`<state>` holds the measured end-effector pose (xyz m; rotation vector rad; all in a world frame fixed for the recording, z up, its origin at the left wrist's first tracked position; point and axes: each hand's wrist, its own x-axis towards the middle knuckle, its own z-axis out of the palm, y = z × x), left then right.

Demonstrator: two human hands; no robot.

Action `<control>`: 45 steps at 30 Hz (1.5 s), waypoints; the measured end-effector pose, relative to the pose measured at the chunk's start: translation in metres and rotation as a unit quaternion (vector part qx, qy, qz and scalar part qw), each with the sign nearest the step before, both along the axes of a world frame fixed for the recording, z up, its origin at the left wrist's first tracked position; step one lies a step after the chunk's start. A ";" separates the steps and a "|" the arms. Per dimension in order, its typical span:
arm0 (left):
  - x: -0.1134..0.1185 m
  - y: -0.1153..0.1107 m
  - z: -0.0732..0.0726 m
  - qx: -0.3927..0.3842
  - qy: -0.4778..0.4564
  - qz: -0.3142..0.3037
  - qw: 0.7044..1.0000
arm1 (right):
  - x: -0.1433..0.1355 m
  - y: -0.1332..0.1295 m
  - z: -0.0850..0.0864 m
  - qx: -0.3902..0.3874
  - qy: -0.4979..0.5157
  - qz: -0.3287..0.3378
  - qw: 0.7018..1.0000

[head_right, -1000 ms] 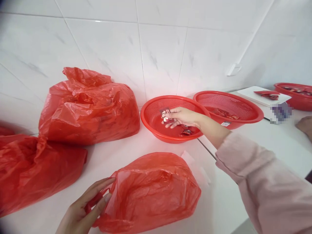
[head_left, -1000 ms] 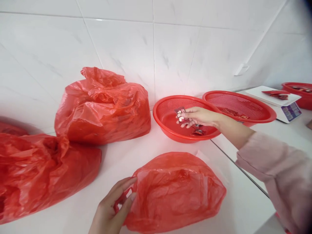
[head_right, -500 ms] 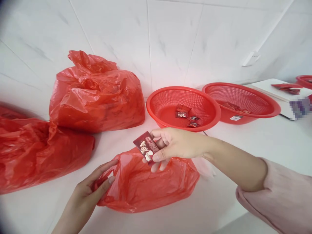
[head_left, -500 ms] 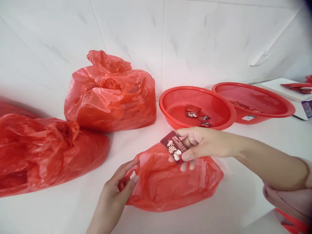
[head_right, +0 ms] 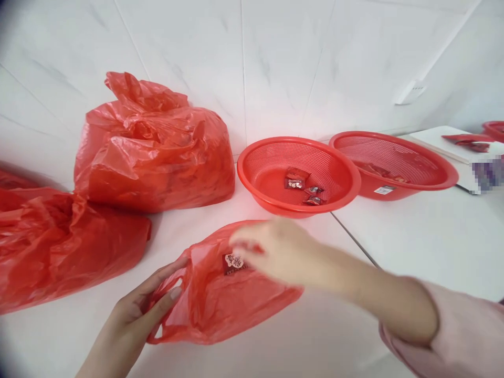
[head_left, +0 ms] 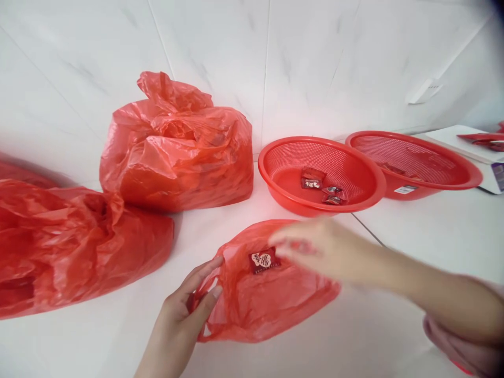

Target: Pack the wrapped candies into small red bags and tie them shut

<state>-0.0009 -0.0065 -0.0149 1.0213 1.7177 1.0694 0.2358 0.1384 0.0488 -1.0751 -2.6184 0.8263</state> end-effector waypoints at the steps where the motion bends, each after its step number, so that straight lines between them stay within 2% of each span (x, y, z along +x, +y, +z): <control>1: 0.001 0.000 0.002 -0.005 -0.027 0.006 1.000 | 0.007 0.021 0.014 0.037 0.019 -0.042 0.998; 2: 0.002 -0.001 0.003 -0.012 -0.058 0.010 0.998 | 0.015 0.046 0.025 0.089 0.013 -0.090 0.992; 3: 0.003 -0.001 0.005 -0.018 -0.089 0.012 0.996 | 0.023 0.072 0.030 0.134 -0.034 -0.136 0.981; 4: 0.005 -0.001 0.007 -0.024 -0.115 0.016 0.993 | 0.033 0.098 0.030 0.157 -0.126 -0.172 0.964; 5: 0.006 -0.001 0.008 -0.029 -0.136 0.019 0.990 | 0.042 0.122 0.026 0.141 -0.240 -0.196 0.940; 7: 0.006 -0.001 0.009 -0.032 -0.156 0.029 0.987 | 0.059 0.159 0.008 0.085 -0.315 -0.201 0.924; 10: 0.002 0.000 0.004 -0.033 -0.148 0.029 0.988 | 0.075 0.188 -0.022 0.023 -0.348 -0.188 0.918; 13: -0.005 0.000 -0.002 -0.029 -0.126 0.003 0.992 | 0.079 0.196 -0.032 -0.003 -0.338 -0.168 0.926; 17: -0.006 -0.001 -0.002 -0.013 -0.089 -0.003 0.996 | 0.076 0.191 -0.013 -0.037 -0.258 -0.132 0.956; 19: -0.003 -0.001 0.002 -0.009 -0.086 0.008 0.996 | 0.072 0.178 0.002 -0.067 -0.165 -0.107 0.978; 21: 0.000 -0.002 0.005 -0.007 -0.096 0.019 0.995 | 0.067 0.157 0.017 -0.123 -0.029 -0.087 0.988; 24: 0.001 -0.002 0.007 -0.011 -0.115 0.020 0.993 | 0.055 0.115 0.037 -0.223 0.139 -0.072 0.962; 27: 0.002 -0.001 0.006 -0.013 -0.139 0.018 0.990 | 0.038 0.069 0.048 -0.285 0.178 -0.030 0.941; 29: 0.003 0.000 0.007 -0.015 -0.161 0.029 0.986 | 0.026 0.038 0.044 -0.298 0.159 0.031 0.941; 31: 0.005 0.001 0.008 -0.016 -0.181 0.046 0.982 | 0.014 0.009 0.026 -0.250 0.120 0.101 0.955; 33: 0.006 0.002 0.008 -0.015 -0.190 0.051 0.980 | 0.003 -0.013 -0.004 -0.100 0.086 0.160 0.978; 35: 0.005 0.002 0.007 -0.015 -0.192 0.049 0.980 | -0.004 -0.027 -0.034 0.070 0.034 0.189 0.979; 37: 0.003 0.002 0.004 -0.016 -0.195 0.036 0.980 | -0.005 -0.034 -0.049 0.164 -0.015 0.199 0.966; 38: 0.001 0.001 0.003 -0.018 -0.197 0.028 0.980 | -0.004 -0.035 -0.048 0.172 -0.029 0.209 0.962; 40: -0.002 0.001 0.000 -0.024 -0.198 0.018 0.980 | 0.001 -0.029 -0.028 0.132 -0.020 0.233 0.963; 42: -0.003 0.001 -0.002 -0.026 -0.196 0.024 0.980 | 0.008 -0.009 0.006 0.071 0.014 0.218 0.973; 43: -0.004 0.001 -0.002 -0.027 -0.194 0.028 0.980 | 0.012 0.009 0.021 0.059 0.033 0.170 0.983; 45: -0.003 0.002 -0.003 -0.026 -0.191 0.031 0.981 | 0.018 0.056 0.042 0.105 0.049 0.045 0.992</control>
